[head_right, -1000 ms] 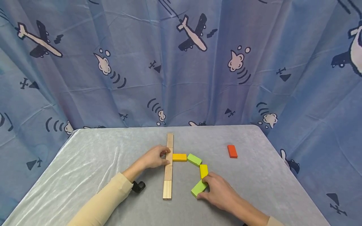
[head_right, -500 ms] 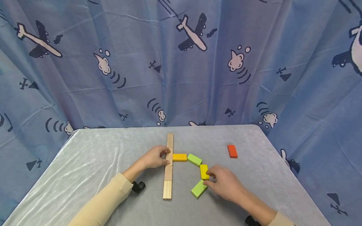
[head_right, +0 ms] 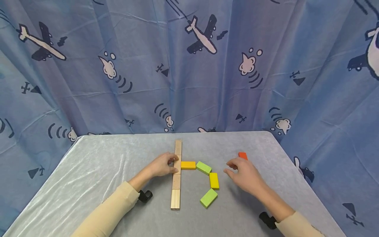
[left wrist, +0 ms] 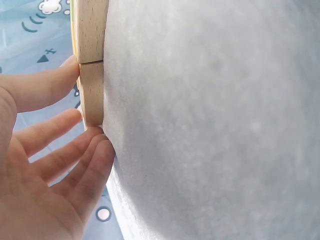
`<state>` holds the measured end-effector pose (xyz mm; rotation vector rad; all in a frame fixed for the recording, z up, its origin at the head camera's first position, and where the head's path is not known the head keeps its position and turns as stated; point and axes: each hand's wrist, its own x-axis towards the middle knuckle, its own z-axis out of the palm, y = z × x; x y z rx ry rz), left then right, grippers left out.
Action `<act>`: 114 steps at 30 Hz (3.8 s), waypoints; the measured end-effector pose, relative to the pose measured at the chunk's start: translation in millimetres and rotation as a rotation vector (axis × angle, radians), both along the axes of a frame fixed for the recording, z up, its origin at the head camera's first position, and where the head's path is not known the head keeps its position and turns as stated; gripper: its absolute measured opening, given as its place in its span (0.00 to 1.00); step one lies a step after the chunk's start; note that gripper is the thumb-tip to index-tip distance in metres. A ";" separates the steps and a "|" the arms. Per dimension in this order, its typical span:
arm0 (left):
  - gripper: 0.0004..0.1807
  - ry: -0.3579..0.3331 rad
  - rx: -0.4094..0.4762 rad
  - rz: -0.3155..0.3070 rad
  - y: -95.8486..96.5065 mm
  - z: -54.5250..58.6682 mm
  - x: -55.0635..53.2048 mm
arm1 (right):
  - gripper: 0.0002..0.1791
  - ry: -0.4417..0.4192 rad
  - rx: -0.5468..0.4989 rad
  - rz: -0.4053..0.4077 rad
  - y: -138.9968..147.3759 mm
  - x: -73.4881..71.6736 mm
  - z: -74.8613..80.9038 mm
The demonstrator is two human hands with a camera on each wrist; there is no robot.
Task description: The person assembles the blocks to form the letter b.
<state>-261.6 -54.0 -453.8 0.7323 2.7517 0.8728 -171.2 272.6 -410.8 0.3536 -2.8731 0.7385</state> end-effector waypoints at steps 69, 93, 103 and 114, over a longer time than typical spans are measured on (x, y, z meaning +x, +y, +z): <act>0.25 -0.020 -0.003 0.019 0.8 -3.4 -1.5 | 0.22 -0.219 -0.160 -0.057 23.9 -58.8 -37.0; 0.21 0.042 -0.037 -0.002 -3.0 -3.3 14.1 | 0.14 -0.190 -0.224 0.222 -27.4 -25.9 -18.4; 0.27 0.017 -0.084 -0.045 -7.5 1.1 37.2 | 0.16 -0.191 -0.231 0.316 -42.1 -12.3 -21.9; 0.42 -0.029 -0.143 -0.107 -13.5 3.3 51.5 | 0.16 -0.265 -0.157 0.379 -60.7 1.0 -20.0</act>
